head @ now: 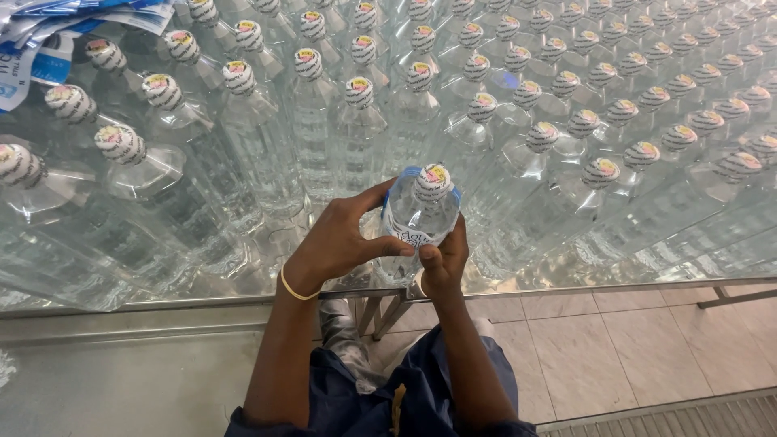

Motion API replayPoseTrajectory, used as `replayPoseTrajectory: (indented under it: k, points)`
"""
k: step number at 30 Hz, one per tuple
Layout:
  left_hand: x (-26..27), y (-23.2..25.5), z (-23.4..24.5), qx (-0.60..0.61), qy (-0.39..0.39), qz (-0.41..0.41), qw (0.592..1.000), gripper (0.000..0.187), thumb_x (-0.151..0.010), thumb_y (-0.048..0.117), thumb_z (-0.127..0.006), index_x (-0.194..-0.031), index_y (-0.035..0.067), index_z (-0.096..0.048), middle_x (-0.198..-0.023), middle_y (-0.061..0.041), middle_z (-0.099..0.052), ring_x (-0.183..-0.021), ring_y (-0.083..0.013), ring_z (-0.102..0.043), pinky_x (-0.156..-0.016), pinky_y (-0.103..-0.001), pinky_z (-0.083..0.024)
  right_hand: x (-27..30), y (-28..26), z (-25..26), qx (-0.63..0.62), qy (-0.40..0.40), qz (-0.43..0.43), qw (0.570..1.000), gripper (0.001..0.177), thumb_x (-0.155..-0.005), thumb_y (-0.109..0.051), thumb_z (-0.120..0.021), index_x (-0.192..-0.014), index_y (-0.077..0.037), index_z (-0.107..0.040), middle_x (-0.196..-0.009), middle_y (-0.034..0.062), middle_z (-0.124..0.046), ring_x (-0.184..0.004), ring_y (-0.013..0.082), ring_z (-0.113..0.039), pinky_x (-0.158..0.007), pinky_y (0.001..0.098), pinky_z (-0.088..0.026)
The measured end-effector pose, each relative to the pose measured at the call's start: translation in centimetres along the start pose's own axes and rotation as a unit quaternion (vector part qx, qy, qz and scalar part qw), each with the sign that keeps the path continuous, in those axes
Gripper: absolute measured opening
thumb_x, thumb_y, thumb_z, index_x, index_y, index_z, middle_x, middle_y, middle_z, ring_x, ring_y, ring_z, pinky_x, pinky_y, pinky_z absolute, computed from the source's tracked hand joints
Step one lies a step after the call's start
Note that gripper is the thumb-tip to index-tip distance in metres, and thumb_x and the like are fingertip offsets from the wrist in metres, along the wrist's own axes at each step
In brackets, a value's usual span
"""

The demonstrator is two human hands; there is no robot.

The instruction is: Manually applying brand labels to the necks of filled plastic water bottles on a production line table.

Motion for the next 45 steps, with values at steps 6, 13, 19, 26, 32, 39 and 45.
replayPoseTrajectory:
  k: [6, 13, 19, 26, 32, 39, 45]
  points:
    - [-0.1, 0.7, 0.1, -0.021, 0.001, -0.005, 1.0, 0.104, -0.078, 0.057, -0.092, -0.161, 0.006, -0.056, -0.141, -0.025, -0.074, -0.132, -0.0549, -0.063, -0.115, -0.067, -0.043, 0.1, -0.4, -0.4, 0.004, -0.01, -0.003, 1.0, 0.091, -0.101, -0.065, -0.064, -0.159, 0.001, -0.042, -0.128, 0.0194, -0.068, -0.112, 0.0187, -0.064, -0.099, 0.0456, -0.054]
    - [-0.2, 0.8, 0.0, -0.001, -0.008, -0.003, 1.0, 0.104, -0.078, 0.059, -0.091, -0.161, 0.008, -0.056, -0.144, -0.024, -0.073, -0.135, -0.0552, -0.06, -0.117, -0.069, -0.041, 0.7, 0.7, -0.1, 0.003, 0.0, -0.01, 1.0, 0.097, -0.099, -0.069, -0.063, -0.164, 0.0, -0.039, -0.136, 0.0209, -0.066, -0.118, 0.0201, -0.062, -0.104, 0.0471, -0.053]
    - [-0.1, -0.1, -0.1, 0.008, -0.009, 0.008, 1.0, 0.106, -0.076, 0.062, -0.09, -0.162, 0.011, -0.055, -0.145, -0.022, -0.073, -0.136, -0.0528, -0.06, -0.119, -0.067, -0.04, 0.5, 0.3, -0.4, -0.004, 0.001, -0.019, 1.0, 0.095, -0.1, -0.067, -0.064, -0.164, -0.001, -0.039, -0.137, 0.0186, -0.066, -0.119, 0.0176, -0.061, -0.105, 0.0456, -0.052]
    - [0.0, 0.2, 0.1, 0.0, -0.002, 0.028, 1.0, 0.11, -0.071, 0.066, -0.09, -0.16, 0.009, -0.058, -0.14, -0.025, -0.075, -0.135, -0.0543, -0.062, -0.117, -0.068, -0.04, 0.6, 0.5, -0.4, -0.003, 0.007, -0.021, 1.0, 0.097, -0.097, -0.068, -0.066, -0.164, -0.002, -0.04, -0.139, 0.0168, -0.066, -0.119, 0.0168, -0.061, -0.105, 0.0462, -0.053]
    - [0.2, 0.4, 0.2, -0.008, 0.001, 0.032, 0.999, 0.109, -0.071, 0.064, -0.092, -0.158, 0.008, -0.059, -0.138, -0.025, -0.076, -0.134, -0.0535, -0.063, -0.117, -0.069, -0.041, 0.5, 0.0, -0.3, 0.008, 0.003, -0.02, 1.0, 0.095, -0.097, -0.068, -0.065, -0.162, -0.003, -0.042, -0.134, 0.0165, -0.067, -0.115, 0.016, -0.061, -0.101, 0.045, -0.053]
    - [0.1, 1.7, 0.3, -0.02, -0.023, 0.031, 0.999, 0.112, -0.075, 0.068, -0.086, -0.162, 0.007, -0.053, -0.14, -0.03, -0.073, -0.135, -0.057, -0.061, -0.115, -0.071, -0.041, 0.5, 0.0, -0.1, -0.003, -0.023, -0.019, 1.0, 0.089, -0.101, -0.064, -0.062, -0.161, -0.001, -0.041, -0.135, 0.0171, -0.066, -0.117, 0.0169, -0.061, -0.103, 0.0461, -0.053]
    - [0.1, 2.1, 0.2, -0.015, -0.027, 0.033, 0.999, 0.112, -0.077, 0.065, -0.087, -0.164, 0.006, -0.05, -0.141, -0.032, -0.071, -0.133, -0.0584, -0.062, -0.114, -0.071, -0.043, 0.2, -0.4, -0.2, -0.015, -0.036, -0.016, 0.999, 0.083, -0.102, -0.059, -0.064, -0.159, -0.002, -0.043, -0.13, 0.014, -0.067, -0.115, 0.0144, -0.059, -0.101, 0.0422, -0.052]
Point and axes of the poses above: each hand's wrist, its own x-axis away from the middle knuckle, its own z-axis out of the back of the hand, y = z × x, the point moved 7 cm from there along -x, towards the middle knuckle
